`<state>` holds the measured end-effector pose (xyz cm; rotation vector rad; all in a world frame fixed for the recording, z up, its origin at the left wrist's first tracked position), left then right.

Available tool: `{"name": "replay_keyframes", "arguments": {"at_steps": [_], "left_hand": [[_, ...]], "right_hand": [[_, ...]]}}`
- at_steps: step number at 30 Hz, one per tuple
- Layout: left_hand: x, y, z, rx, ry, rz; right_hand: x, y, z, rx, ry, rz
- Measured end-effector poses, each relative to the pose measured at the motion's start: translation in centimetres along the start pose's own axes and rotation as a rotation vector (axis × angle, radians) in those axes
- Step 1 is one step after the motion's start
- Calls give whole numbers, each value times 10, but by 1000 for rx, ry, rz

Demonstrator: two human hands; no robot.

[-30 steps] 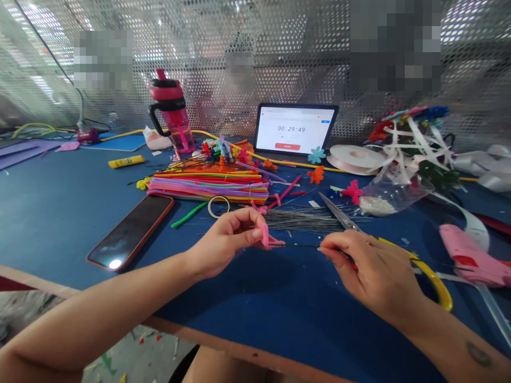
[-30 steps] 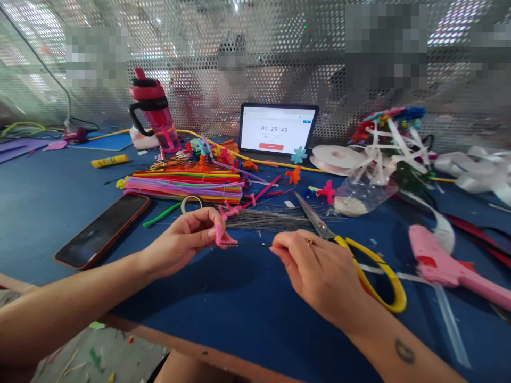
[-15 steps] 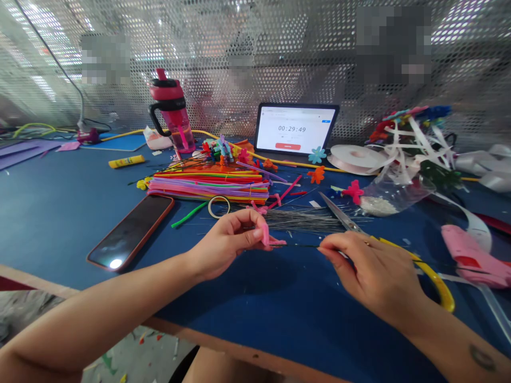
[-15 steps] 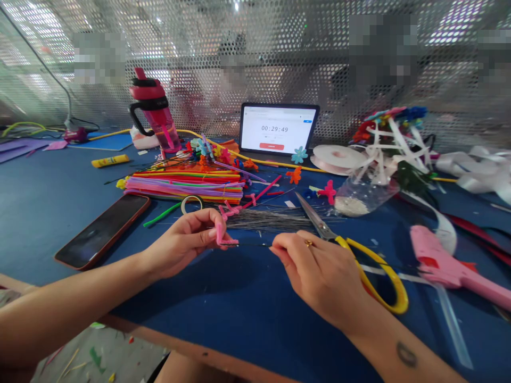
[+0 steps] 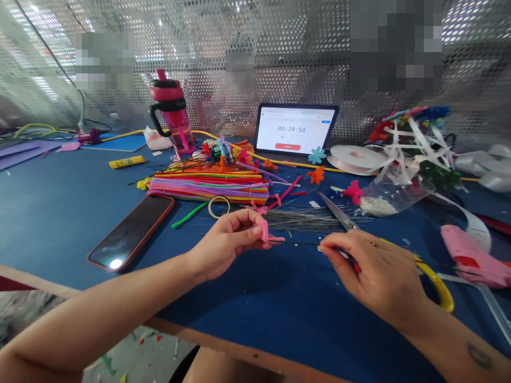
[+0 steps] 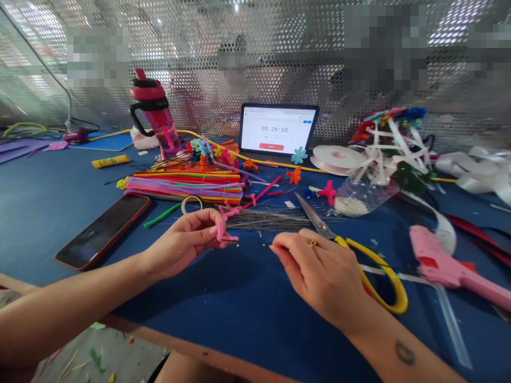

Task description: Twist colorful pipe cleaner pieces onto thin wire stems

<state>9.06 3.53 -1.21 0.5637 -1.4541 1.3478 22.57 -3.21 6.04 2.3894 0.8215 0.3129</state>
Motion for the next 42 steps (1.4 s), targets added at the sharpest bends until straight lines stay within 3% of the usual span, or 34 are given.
{"name": "replay_keyframes", "arguments": {"at_steps": [42], "left_hand": [[-12, -3, 3, -31, 104, 63]], "right_hand": [[0, -4, 2, -8, -10, 4]]}}
Point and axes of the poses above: each hand's wrist, its own z-axis away from the middle knuckle, its own y-axis out of the back of the hand, x = y × z, the point moved 10 cm from there along -z, towards the middle knuckle, and after that the axes turned 11 degrees about x, right-handed, at the moved point
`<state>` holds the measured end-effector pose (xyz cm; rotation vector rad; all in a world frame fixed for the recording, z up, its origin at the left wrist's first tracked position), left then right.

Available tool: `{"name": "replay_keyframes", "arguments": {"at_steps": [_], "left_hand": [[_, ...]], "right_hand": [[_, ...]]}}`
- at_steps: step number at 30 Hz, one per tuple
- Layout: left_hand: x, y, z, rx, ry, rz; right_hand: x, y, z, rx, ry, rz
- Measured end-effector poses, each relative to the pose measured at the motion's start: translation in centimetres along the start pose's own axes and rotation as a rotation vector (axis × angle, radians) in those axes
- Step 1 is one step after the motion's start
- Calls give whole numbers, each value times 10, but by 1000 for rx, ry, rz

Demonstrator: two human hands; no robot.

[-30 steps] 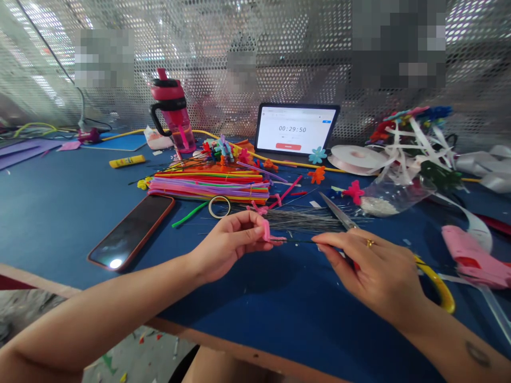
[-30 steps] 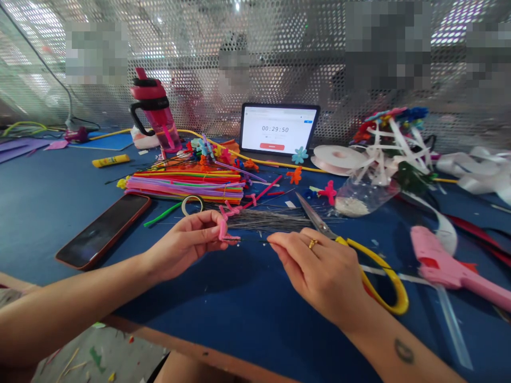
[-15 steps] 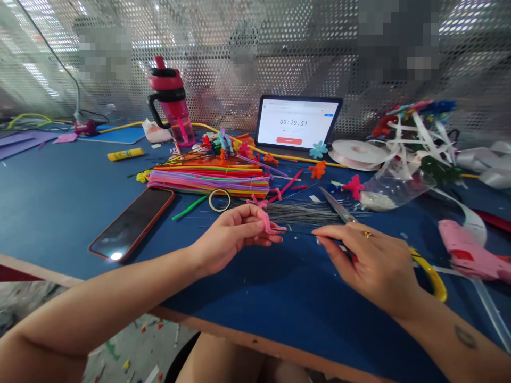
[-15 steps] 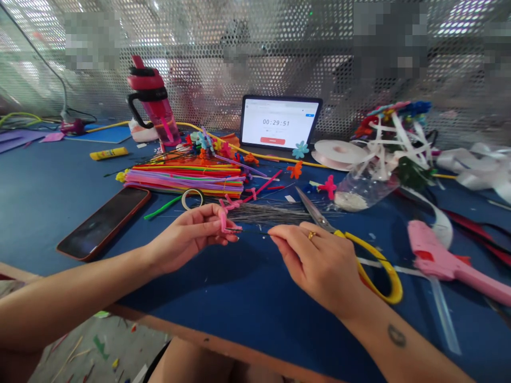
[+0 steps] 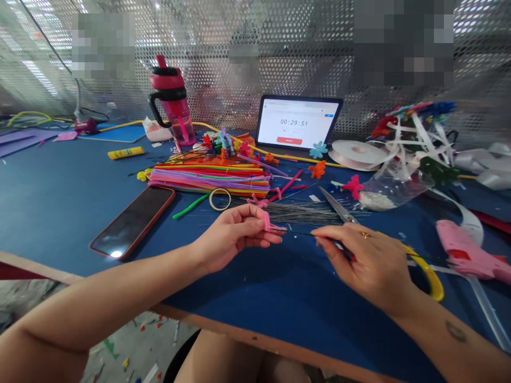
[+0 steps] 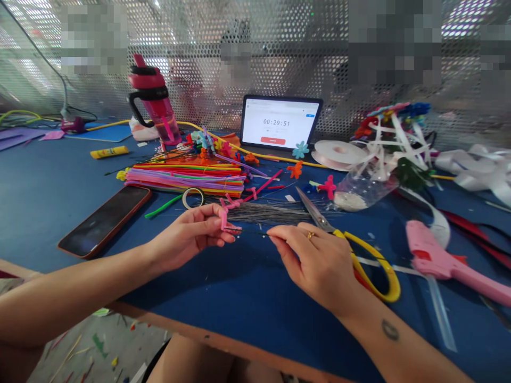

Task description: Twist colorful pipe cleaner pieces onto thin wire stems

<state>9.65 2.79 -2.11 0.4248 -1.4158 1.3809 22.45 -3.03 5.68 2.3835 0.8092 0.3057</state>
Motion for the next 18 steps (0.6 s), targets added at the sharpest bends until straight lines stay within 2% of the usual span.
{"name": "replay_keyframes", "arguments": {"at_steps": [6, 18], "left_hand": [[0, 1, 0, 12, -4, 8], [-5, 2, -1, 57, 69, 44]], "right_hand": [[-4, 3, -1, 15, 33, 26], [-10, 6, -1, 52, 107, 37]]}}
Point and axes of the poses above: each hand's wrist, its own z-axis away from the middle knuckle, its own y-axis out of the back of the hand, x = y × z, the point moved 10 cm from there along -z, towards the middle knuckle, and after that the axes turned 11 degrees about x, right-handed, at the moved point
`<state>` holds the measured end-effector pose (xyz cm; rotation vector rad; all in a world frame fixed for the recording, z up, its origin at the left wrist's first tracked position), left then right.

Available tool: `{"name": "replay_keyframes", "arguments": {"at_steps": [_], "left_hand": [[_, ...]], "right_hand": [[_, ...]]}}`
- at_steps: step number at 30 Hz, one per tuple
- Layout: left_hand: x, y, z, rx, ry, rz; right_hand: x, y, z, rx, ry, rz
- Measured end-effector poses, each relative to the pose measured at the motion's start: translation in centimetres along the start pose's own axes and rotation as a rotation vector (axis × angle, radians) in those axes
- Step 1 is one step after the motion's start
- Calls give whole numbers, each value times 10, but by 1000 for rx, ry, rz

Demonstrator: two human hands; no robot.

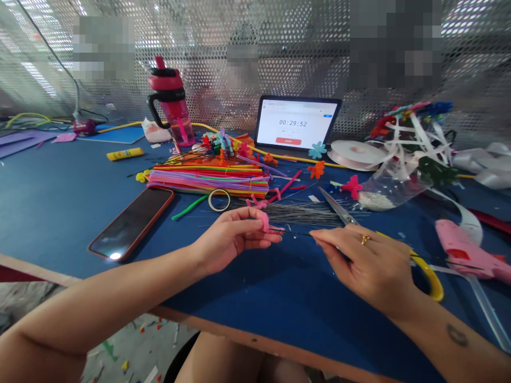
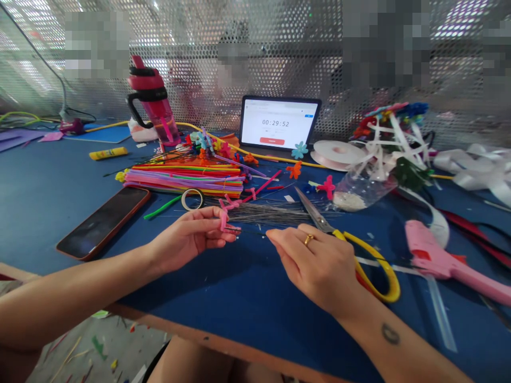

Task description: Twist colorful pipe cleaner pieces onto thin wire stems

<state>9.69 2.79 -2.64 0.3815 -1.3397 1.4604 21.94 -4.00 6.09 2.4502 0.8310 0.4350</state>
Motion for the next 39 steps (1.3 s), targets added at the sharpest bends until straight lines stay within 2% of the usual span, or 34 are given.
{"name": "replay_keyframes", "arguments": {"at_steps": [39], "left_hand": [[-1, 2, 2, 4, 0, -90]], "right_hand": [[-3, 1, -2, -6, 30, 54]]}}
Point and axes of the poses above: each hand's wrist, its own z-axis away from the middle knuckle, its own y-axis out of the back of the hand, x = y × z, the point moved 10 cm from there along -z, towards the middle knuckle, and after that the axes turned 11 degrees about x, right-handed, at the moved point
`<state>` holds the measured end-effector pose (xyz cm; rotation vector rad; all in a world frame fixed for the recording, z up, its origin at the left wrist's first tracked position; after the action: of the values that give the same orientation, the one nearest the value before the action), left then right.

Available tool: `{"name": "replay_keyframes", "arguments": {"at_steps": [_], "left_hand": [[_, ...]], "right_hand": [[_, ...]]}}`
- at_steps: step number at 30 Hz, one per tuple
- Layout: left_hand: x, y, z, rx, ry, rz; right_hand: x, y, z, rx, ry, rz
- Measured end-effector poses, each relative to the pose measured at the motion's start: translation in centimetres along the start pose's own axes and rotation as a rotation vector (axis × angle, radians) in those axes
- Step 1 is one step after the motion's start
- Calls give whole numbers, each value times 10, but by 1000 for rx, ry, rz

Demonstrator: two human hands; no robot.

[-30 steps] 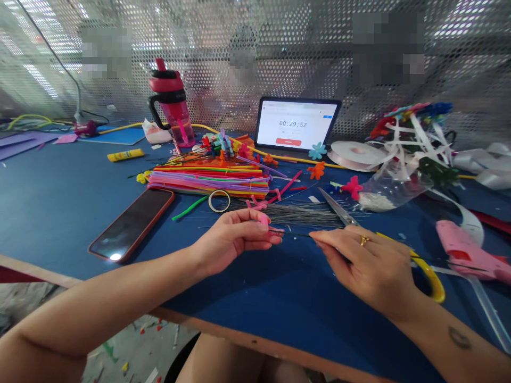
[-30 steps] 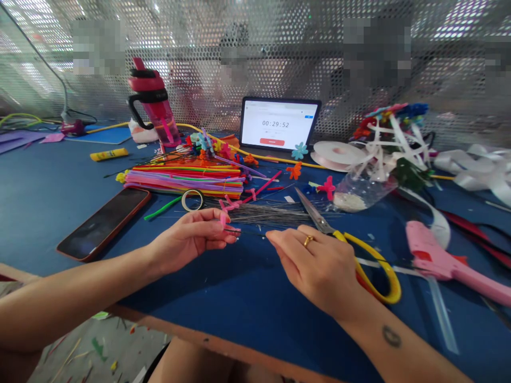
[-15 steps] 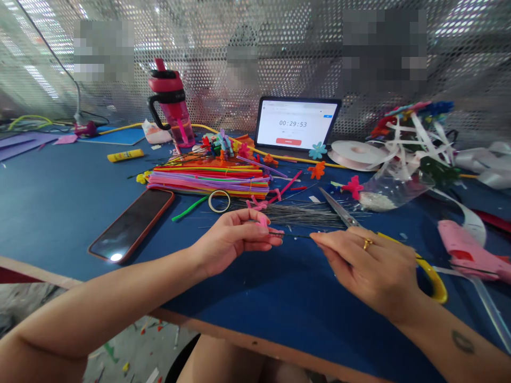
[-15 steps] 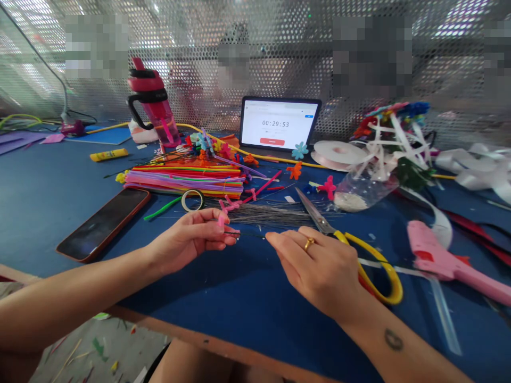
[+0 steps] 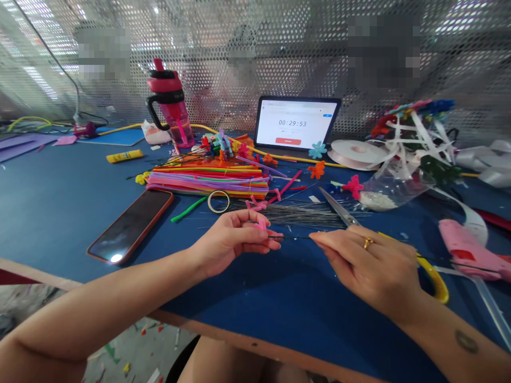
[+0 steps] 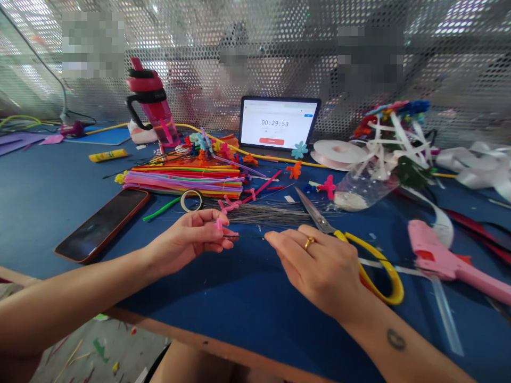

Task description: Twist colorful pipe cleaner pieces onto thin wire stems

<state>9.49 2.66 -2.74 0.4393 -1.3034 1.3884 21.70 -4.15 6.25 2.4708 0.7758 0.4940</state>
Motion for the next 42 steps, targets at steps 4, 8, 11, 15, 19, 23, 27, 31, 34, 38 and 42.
{"name": "replay_keyframes", "arguments": {"at_steps": [4, 8, 11, 15, 19, 23, 27, 31, 34, 38, 42], "left_hand": [[-1, -1, 0, -7, 12, -18], [-3, 0, 0, 4, 26, -30], [-4, 0, -1, 3, 34, -37], [-4, 0, -1, -2, 35, -37], [-5, -1, 0, -13, 39, -36], [-5, -1, 0, -5, 41, -35], [-4, -1, 0, -7, 42, -32], [-4, -1, 0, -10, 45, -36], [-5, -1, 0, -8, 51, -37], [-5, -1, 0, -16, 46, -42], [-5, -2, 1, -27, 40, -40]], "right_hand": [[0, 1, 0, -3, 15, 14], [0, 0, 0, -6, 20, 12], [-2, 0, -1, -1, 32, -1], [-2, 0, -1, 0, 44, 1], [-2, 0, 0, 0, 48, -8], [-2, 1, 0, 6, 44, -6], [-1, 0, 0, -4, 39, -8], [-1, 1, 0, -1, 35, -6], [0, 1, 0, -7, 24, -10], [0, 0, 0, -7, 25, -9], [-2, 0, 0, -1, 31, -17]]}}
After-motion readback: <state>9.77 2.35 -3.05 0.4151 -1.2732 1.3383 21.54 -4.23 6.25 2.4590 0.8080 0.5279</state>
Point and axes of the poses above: each hand's wrist, its own z-axis away from the middle knuckle, its own y-axis out of the back of the hand, x = y × z, the point moved 10 cm from there along -z, towards the middle knuckle, and after that the axes turned 11 degrees about x, right-handed, at the moved point
